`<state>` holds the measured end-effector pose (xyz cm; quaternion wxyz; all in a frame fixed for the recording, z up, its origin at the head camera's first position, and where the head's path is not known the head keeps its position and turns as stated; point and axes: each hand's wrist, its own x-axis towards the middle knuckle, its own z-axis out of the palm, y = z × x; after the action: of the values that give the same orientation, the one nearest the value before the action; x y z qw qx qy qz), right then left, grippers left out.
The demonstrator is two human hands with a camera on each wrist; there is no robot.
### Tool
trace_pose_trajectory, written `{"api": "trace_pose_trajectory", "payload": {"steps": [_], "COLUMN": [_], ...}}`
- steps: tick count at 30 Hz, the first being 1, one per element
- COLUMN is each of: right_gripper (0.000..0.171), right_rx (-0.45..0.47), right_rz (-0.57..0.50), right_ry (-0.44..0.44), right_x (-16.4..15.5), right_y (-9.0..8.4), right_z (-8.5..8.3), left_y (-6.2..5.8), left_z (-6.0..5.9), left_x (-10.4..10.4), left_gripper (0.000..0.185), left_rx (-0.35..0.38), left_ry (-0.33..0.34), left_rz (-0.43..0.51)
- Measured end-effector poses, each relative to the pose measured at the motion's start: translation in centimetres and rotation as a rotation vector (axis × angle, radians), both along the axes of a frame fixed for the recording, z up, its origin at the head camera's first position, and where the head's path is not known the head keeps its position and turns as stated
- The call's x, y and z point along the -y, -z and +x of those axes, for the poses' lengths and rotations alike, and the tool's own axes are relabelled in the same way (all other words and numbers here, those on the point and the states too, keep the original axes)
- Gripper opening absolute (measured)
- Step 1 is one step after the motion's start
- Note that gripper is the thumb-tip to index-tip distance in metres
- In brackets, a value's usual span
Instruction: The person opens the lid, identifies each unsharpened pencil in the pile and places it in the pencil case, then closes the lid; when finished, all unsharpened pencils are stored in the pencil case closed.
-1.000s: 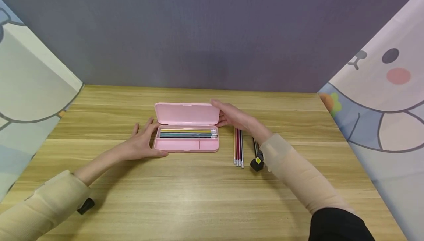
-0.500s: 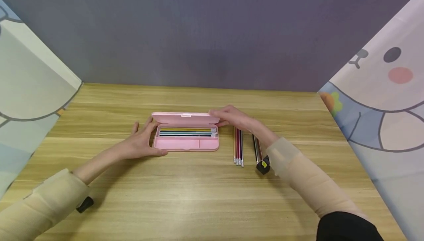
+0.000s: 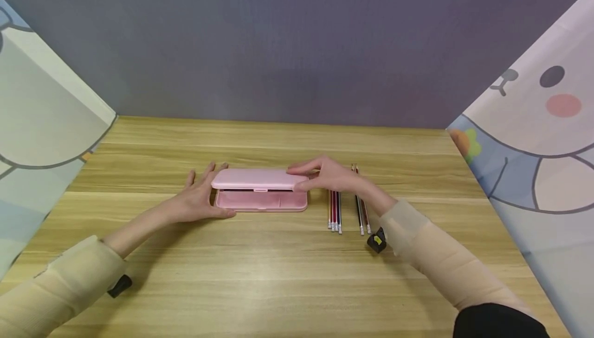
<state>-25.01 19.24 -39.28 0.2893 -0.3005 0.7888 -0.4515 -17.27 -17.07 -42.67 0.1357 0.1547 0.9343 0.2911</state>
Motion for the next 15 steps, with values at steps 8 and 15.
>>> {"api": "trace_pose_trajectory", "payload": {"steps": [8, 15], "right_gripper": [0.059, 0.065], "right_rx": [-0.088, -0.222], "right_rz": [0.023, 0.087], "right_ry": [-0.03, -0.017], "right_x": [0.2, 0.5], "right_y": [0.6, 1.0], "right_z": [0.7, 1.5], "left_y": [0.1, 0.2], "left_z": [0.0, 0.0], "left_x": [0.2, 0.1], "left_gripper": [0.126, 0.127], "left_rx": [-0.002, 0.007], "left_ry": [0.003, 0.007], "left_rz": [0.012, 0.016]}}
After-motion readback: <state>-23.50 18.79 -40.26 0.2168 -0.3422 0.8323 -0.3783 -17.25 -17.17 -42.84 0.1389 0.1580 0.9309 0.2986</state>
